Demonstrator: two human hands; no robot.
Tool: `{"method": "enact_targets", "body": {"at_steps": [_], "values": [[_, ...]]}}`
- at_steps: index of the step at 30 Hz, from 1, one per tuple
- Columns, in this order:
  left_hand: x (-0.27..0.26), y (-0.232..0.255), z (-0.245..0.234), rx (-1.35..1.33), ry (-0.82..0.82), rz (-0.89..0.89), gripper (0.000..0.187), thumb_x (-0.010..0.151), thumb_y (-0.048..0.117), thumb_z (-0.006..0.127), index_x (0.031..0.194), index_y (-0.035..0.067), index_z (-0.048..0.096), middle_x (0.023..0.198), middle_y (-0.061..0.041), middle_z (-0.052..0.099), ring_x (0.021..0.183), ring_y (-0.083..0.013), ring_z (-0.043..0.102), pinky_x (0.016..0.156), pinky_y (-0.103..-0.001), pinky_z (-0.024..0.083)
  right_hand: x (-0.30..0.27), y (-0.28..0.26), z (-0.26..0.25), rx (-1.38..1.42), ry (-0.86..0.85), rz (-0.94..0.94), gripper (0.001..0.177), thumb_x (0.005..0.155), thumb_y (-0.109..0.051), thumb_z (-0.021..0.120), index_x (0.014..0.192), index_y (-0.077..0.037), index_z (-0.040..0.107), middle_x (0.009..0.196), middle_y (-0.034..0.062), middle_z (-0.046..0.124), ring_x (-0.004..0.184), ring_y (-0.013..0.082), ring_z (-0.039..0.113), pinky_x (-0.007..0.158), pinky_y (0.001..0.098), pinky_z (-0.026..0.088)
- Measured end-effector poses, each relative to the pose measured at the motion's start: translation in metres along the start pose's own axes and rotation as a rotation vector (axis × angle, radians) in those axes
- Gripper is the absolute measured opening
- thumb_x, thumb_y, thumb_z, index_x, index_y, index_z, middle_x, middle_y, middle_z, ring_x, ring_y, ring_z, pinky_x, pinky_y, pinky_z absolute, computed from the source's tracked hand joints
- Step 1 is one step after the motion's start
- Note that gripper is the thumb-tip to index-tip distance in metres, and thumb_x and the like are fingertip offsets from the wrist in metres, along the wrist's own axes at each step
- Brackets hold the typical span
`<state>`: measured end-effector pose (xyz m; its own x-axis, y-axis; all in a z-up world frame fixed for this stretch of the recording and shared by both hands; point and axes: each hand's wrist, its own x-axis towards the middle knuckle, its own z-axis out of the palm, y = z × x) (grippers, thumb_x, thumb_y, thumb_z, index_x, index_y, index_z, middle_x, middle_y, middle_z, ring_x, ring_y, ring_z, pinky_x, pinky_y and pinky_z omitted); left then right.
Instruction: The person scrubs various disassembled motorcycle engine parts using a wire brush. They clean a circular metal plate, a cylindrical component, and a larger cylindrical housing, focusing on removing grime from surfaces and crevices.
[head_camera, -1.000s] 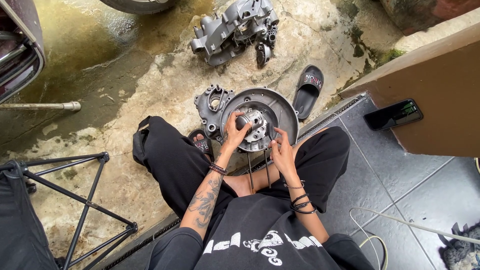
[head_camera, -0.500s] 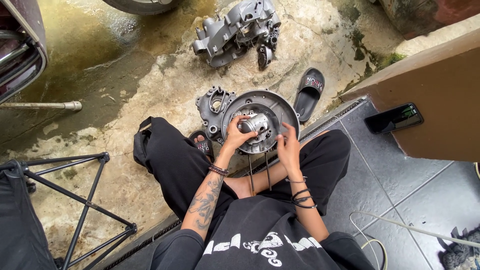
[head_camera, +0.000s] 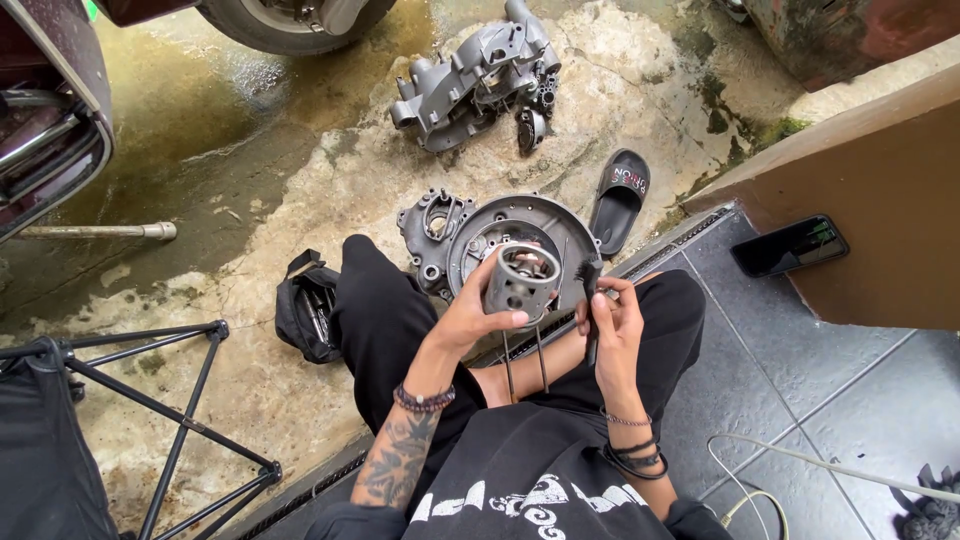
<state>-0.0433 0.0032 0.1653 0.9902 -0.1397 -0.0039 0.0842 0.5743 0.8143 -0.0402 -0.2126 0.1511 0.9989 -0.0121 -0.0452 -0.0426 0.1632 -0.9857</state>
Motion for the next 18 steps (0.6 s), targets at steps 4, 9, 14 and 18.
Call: {"method": "enact_targets", "body": {"at_steps": [4, 9, 14, 18], "values": [[-0.014, -0.006, 0.011, 0.031, 0.193, 0.039, 0.083, 0.072, 0.027, 0.095, 0.142, 0.006, 0.057, 0.131, -0.007, 0.065, 0.117, -0.0103, 0.054, 0.101, -0.032, 0.051, -0.020, -0.038, 0.023, 0.085, -0.075, -0.014, 0.015, 0.105, -0.016, 0.052, 0.113, -0.004, 0.050, 0.056, 0.0148, 0.058, 0.042, 0.0126, 0.050, 0.044, 0.0223, 0.040], [-0.023, -0.020, 0.012, 0.081, 0.373, 0.014, 0.072, 0.090, 0.054, 0.074, 0.137, 0.002, 0.060, 0.118, -0.014, 0.066, 0.106, -0.0138, 0.059, 0.094, -0.036, 0.053, -0.036, -0.041, 0.040, 0.040, -0.222, 0.013, 0.022, 0.098, -0.020, 0.065, 0.091, 0.001, 0.061, 0.047, 0.0138, 0.059, 0.038, 0.0110, 0.046, 0.040, 0.0199, 0.036], [-0.021, -0.004, 0.030, 0.302, 0.286, 0.067, 0.069, 0.083, 0.056, 0.078, 0.127, 0.005, 0.067, 0.112, -0.011, 0.070, 0.106, -0.0111, 0.057, 0.096, -0.035, 0.051, -0.032, -0.040, 0.024, -0.048, -0.110, -0.063, 0.026, 0.100, -0.019, 0.065, 0.082, -0.002, 0.063, 0.044, 0.0067, 0.051, 0.040, 0.0083, 0.041, 0.042, 0.0189, 0.033], [-0.019, 0.010, 0.036, 0.373, 0.166, 0.133, 0.066, 0.080, 0.059, 0.079, 0.120, 0.007, 0.069, 0.106, -0.009, 0.073, 0.101, -0.0101, 0.059, 0.094, -0.035, 0.050, -0.027, -0.064, 0.024, -0.073, -0.072, -0.117, 0.029, 0.098, -0.021, 0.069, 0.078, -0.001, 0.063, 0.042, 0.0041, 0.048, 0.042, 0.0062, 0.034, 0.042, 0.0193, 0.028]]}}
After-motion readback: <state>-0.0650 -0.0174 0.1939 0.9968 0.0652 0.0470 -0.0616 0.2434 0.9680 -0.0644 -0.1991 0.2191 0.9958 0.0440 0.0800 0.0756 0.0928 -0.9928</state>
